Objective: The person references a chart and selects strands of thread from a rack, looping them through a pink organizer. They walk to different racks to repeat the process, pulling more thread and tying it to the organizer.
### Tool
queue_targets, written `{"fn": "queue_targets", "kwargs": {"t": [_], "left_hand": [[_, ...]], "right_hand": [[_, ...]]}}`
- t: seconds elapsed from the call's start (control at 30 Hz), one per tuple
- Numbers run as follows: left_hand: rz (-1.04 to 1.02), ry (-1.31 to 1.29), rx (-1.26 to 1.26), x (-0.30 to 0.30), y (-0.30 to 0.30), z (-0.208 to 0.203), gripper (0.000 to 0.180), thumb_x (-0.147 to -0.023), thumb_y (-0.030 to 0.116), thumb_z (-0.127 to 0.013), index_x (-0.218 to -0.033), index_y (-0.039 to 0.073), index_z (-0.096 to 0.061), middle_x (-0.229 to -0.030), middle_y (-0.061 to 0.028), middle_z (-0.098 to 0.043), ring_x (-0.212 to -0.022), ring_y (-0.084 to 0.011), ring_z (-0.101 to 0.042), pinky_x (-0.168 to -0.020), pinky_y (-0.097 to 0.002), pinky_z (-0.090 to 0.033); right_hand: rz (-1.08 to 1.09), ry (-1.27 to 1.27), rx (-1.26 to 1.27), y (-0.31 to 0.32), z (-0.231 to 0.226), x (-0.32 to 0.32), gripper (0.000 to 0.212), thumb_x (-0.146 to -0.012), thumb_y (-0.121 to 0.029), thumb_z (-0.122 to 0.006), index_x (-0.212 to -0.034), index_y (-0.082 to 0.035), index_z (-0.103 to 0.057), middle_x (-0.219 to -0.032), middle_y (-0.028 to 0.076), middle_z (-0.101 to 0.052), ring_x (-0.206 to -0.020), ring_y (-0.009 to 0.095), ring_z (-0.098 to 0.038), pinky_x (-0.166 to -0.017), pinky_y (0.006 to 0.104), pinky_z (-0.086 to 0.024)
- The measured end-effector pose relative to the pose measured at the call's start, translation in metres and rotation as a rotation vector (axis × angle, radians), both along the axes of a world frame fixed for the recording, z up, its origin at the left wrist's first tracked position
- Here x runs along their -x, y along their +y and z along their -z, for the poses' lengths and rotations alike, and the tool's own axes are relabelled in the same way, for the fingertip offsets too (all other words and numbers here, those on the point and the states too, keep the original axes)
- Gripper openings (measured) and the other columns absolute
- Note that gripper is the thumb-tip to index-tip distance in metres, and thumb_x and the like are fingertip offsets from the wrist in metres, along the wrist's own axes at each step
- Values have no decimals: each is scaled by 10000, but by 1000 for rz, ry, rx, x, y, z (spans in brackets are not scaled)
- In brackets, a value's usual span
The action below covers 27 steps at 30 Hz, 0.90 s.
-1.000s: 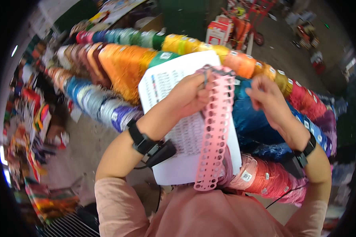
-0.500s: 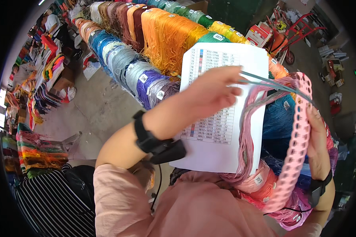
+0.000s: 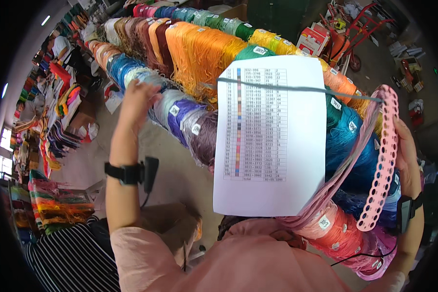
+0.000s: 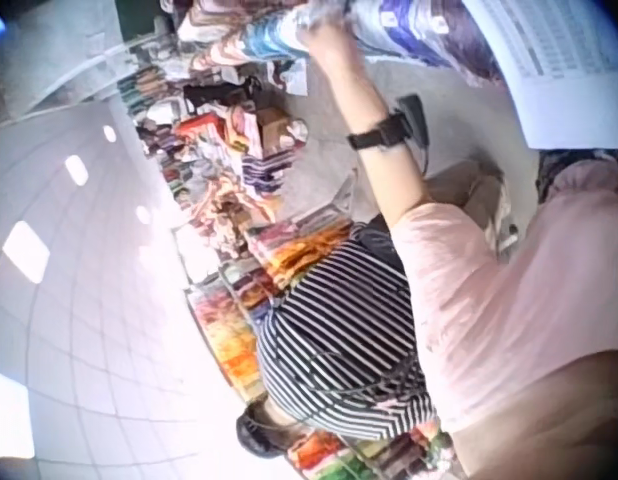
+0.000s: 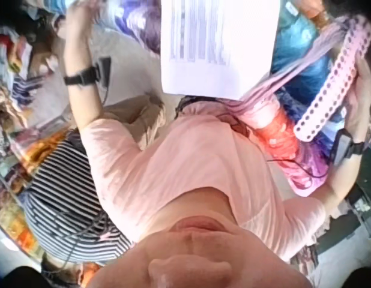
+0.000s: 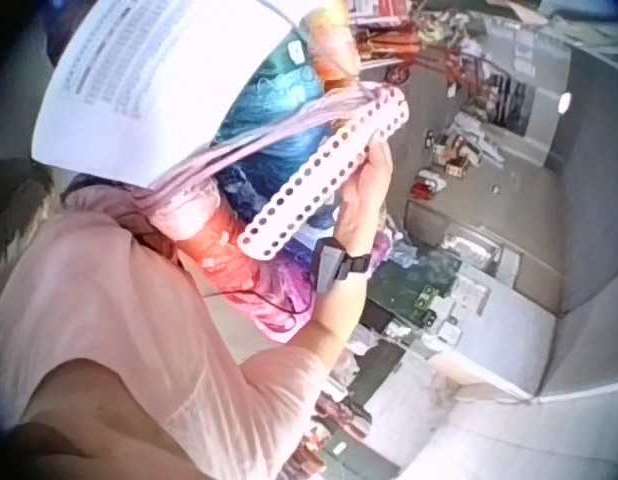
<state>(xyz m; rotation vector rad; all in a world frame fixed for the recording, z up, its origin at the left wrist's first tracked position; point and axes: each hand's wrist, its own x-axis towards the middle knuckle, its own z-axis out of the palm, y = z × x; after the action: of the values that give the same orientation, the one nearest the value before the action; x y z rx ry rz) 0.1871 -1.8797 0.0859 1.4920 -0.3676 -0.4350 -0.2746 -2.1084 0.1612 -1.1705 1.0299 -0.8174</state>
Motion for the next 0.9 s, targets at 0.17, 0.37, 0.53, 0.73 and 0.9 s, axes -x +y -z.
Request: {"fn": "queue_targets", "kwargs": {"t": [0.17, 0.37, 0.53, 0.73, 0.9], "left_hand": [[563, -330, -67, 69, -3, -4, 200, -760, 55, -511, -944, -22, -525, -893, -44, -544, -831, -114, -518, -714, -224, -409], [545, -56, -51, 98, -23, 6, 537, -739, 25, -527, -1157, -98, -214, -1122, -228, -378, -1009, -214, -435, -834, -256, -367], [647, 98, 12, 95, -41, 11, 544, -733, 13, -524, -1157, -102, -203, -1085, -203, -420, -951, -204, -477, -797, -255, -395], [665, 181, 34, 93, -54, 10, 482, -714, -36, -529, -1119, -72, -271, -949, -145, -523, -825, -172, -539, -709, -266, -445], [693, 228, 131, 100, -60, 4, 388, -707, -30, -542, -1045, -55, -355, -920, -120, -541, -789, -140, -543, -695, -245, -442]], "right_hand": [[-90, 78, -9, -1, 22, 18, 173, -797, -168, -469, -866, -30, -547, -740, 12, -587, -585, 70, -544, -539, 187, -441], [159, -68, -139, -7, 31, 16, 229, -798, -204, -458, -912, -22, -538, -783, 42, -592, -630, 106, -566, -571, 217, -465], [84, -207, -240, -25, 41, 54, 278, -805, -202, -442, -984, 1, -506, -864, 89, -583, -716, 162, -576, -643, 264, -479], [56, -279, -260, -18, 36, 52, 278, -808, -198, -440, -988, 6, -502, -871, 96, -582, -712, 163, -580, -640, 262, -486], [64, -292, -236, -11, 33, 41, 281, -809, -194, -437, -979, 19, -506, -867, 98, -585, -694, 158, -585, -623, 256, -493]]}}
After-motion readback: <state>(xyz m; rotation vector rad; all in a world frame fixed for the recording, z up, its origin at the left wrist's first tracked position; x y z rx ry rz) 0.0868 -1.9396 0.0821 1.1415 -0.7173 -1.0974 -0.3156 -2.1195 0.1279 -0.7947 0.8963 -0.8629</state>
